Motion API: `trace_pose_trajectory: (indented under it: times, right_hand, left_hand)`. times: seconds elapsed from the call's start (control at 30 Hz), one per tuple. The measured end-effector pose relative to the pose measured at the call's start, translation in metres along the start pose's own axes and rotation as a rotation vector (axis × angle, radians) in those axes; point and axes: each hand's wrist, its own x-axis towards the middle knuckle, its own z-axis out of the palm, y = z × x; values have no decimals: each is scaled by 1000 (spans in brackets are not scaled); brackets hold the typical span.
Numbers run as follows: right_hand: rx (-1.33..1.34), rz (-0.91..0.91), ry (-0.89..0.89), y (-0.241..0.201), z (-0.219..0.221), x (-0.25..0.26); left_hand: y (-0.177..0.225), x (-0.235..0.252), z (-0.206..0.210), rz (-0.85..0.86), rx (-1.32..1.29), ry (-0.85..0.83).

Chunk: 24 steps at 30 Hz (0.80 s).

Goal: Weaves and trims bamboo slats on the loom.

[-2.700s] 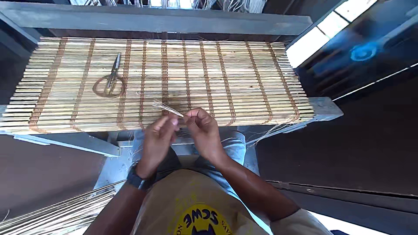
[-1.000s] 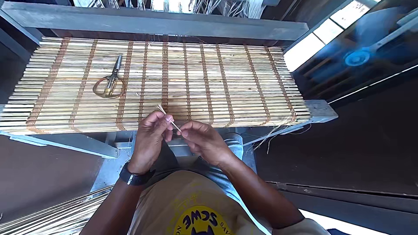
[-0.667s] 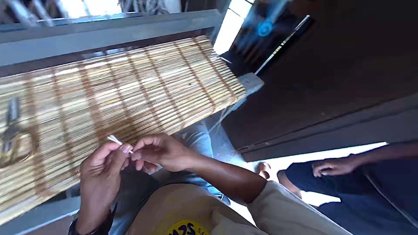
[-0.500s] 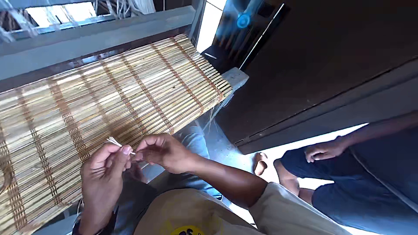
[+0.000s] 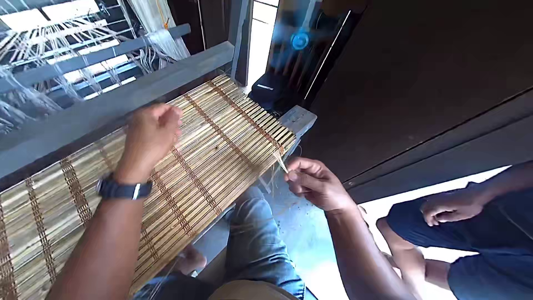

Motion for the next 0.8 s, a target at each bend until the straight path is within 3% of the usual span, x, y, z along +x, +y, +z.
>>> trace_pose_trajectory:
  times: [0.13,0.27,0.47,0.7,0.8]
  right_hand:
    - [14,65,83,15,-25,-16]
    - [-46,142,158,23,-46,-34]
    - [-19,249,297,34,-77,-53]
    - [12,273,309,45,-88,-39]
    - [18,216,290,43,-90,-23]
  left_hand:
    - [14,107,48,-84,149,-61]
    - [21,177,99,-87,369,-105]
    - [10,230,144,-57,747,-111]
    - [13,272,144,-115,848,-356]
    - [7,279,141,-134,770,-368]
